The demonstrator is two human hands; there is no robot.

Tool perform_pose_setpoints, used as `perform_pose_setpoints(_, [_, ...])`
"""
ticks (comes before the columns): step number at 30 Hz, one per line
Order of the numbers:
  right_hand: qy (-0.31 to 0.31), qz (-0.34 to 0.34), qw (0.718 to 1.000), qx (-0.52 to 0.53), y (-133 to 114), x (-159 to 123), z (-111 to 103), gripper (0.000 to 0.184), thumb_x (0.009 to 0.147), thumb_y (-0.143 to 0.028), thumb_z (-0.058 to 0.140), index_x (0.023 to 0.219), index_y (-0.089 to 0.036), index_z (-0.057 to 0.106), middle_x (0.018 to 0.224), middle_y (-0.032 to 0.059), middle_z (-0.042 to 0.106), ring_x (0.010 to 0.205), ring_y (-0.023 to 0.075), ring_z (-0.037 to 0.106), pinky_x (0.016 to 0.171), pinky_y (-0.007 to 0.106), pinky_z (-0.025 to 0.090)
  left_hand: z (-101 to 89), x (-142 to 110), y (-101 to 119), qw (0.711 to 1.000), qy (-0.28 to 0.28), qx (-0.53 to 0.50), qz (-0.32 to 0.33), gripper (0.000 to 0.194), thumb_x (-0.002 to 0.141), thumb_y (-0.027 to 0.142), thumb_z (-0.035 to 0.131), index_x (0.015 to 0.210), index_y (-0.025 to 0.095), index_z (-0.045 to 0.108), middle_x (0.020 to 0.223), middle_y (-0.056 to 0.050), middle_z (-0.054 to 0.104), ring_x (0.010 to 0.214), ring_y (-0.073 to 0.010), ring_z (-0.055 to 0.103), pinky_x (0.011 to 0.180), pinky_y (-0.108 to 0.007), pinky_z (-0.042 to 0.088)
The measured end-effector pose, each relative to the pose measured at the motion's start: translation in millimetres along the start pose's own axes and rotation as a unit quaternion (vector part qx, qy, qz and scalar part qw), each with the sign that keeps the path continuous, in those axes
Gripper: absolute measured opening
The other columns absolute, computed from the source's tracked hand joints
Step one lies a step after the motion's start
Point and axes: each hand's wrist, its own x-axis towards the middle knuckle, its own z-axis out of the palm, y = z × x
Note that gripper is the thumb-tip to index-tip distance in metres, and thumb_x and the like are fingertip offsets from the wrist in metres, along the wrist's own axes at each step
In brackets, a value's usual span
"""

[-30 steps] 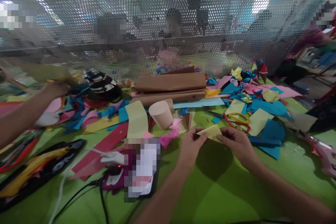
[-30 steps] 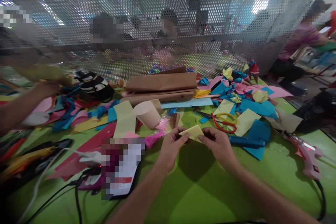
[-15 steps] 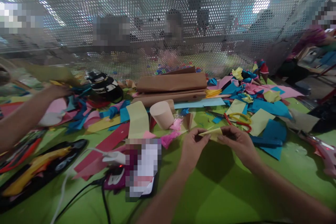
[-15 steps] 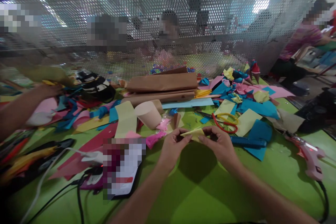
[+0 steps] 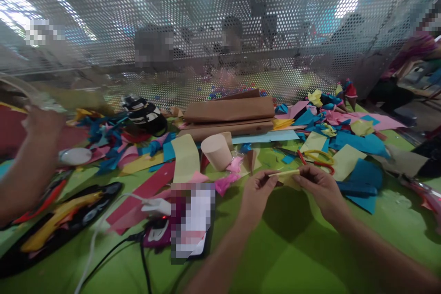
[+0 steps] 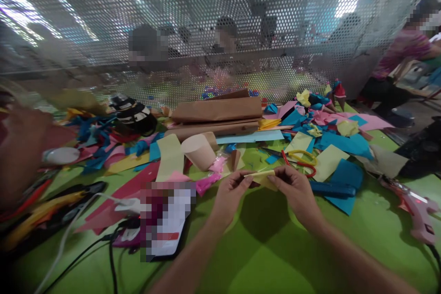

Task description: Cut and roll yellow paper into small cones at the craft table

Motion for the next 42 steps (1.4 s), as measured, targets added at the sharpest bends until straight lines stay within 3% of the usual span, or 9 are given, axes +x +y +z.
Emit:
perform_pose_setpoints(19, [-0.019,0.021,0.998,0.052,-9,-4,3,0.029,0.076,-0.044,0.080,0.091,-0.021,0.071,0.084,0.0016,0.068,0.075,0.0162,0.058,0.066,0.027,0.044,1.3,-1,3,0.999,0.018,0.039,0.024,0.019,0.082,0.033,0.073,0.091,0.017,0.076,0.082,-0.004,0.075,0.076,-0.0162,0.070,0.075,-0.028,0.056])
perform_pose_setpoints(32, [-0.029,0.013,0.999,0.031,-4,-4,3,0.029,0.077,-0.046,0.079,0.090,-0.021,0.072,0.077,0.0015,0.066,0.070,0.0165,0.055,0.062,0.028,0.041,-1.0,1,-5,0.996,0.011,0.066,0.052,0.014,0.081,0.030,0.073,0.088,0.017,0.074,0.082,-0.002,0.070,0.077,-0.0139,0.063,0.073,-0.024,0.051])
perform_pose_setpoints(42, [-0.027,0.001,1.000,0.011,-5,-5,2,0.027,0.079,-0.044,0.077,0.090,-0.020,0.072,0.077,0.0013,0.065,0.069,0.0161,0.055,0.061,0.028,0.041,0.0,-1,-4,0.996,0.013,0.077,0.033,0.014,0.080,0.029,0.072,0.087,0.017,0.072,0.078,-0.002,0.068,0.072,-0.0133,0.061,0.069,-0.023,0.049])
